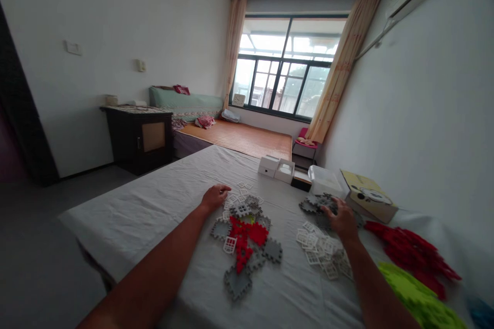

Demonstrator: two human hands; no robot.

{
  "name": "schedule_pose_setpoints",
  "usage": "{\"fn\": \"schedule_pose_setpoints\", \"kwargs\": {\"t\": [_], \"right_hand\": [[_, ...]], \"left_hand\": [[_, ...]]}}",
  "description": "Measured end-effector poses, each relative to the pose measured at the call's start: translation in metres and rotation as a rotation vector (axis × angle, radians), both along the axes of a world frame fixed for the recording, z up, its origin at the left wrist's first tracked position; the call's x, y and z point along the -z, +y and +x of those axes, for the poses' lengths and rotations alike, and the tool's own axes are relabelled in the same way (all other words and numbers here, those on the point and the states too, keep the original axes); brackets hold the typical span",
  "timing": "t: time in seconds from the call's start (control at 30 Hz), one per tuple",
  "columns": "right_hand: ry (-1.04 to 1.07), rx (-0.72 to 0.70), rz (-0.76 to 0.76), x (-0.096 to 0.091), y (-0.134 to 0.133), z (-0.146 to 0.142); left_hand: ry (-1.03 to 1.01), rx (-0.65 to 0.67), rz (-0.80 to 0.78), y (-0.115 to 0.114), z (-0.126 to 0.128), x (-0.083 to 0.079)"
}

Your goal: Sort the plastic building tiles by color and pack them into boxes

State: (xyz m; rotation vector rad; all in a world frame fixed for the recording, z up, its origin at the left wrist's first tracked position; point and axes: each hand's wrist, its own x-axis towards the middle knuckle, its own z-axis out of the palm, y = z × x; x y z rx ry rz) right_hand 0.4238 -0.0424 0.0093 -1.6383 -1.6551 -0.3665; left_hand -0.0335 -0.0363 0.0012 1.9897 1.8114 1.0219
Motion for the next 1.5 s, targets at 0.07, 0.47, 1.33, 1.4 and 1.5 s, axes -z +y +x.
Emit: {"fn": "schedule_pose_setpoints", "kwargs": {"t": [0.07, 0.47, 1.33, 1.4, 1.5], "right_hand": [[0.073, 0.031, -0.016, -0.002, -0.001, 0.008], [0.080, 0.171, -0.522, 0.000, -0.028, 0.011], [0.667, -0.219, -0.318, 0.006, -0.012, -0.004], [0.614, -0.202, -0.303, 0.000, -0.014, -0.011], [0.514, -0.281, -0.337, -0.014, -0.023, -0.038]], "left_hand": [[0.002, 0.002, -0.006, 0.002, -0.001, 0.000], [0.022, 0.005, -0.028, 0.001, -0.001, -0.002], [0.079, 0.014, -0.028, 0.001, 0.000, -0.001], [0.087, 0.013, -0.026, 0.000, 0.001, -0.002], [0.090, 0.011, -0.025, -0.002, 0.002, -0.004]]}}
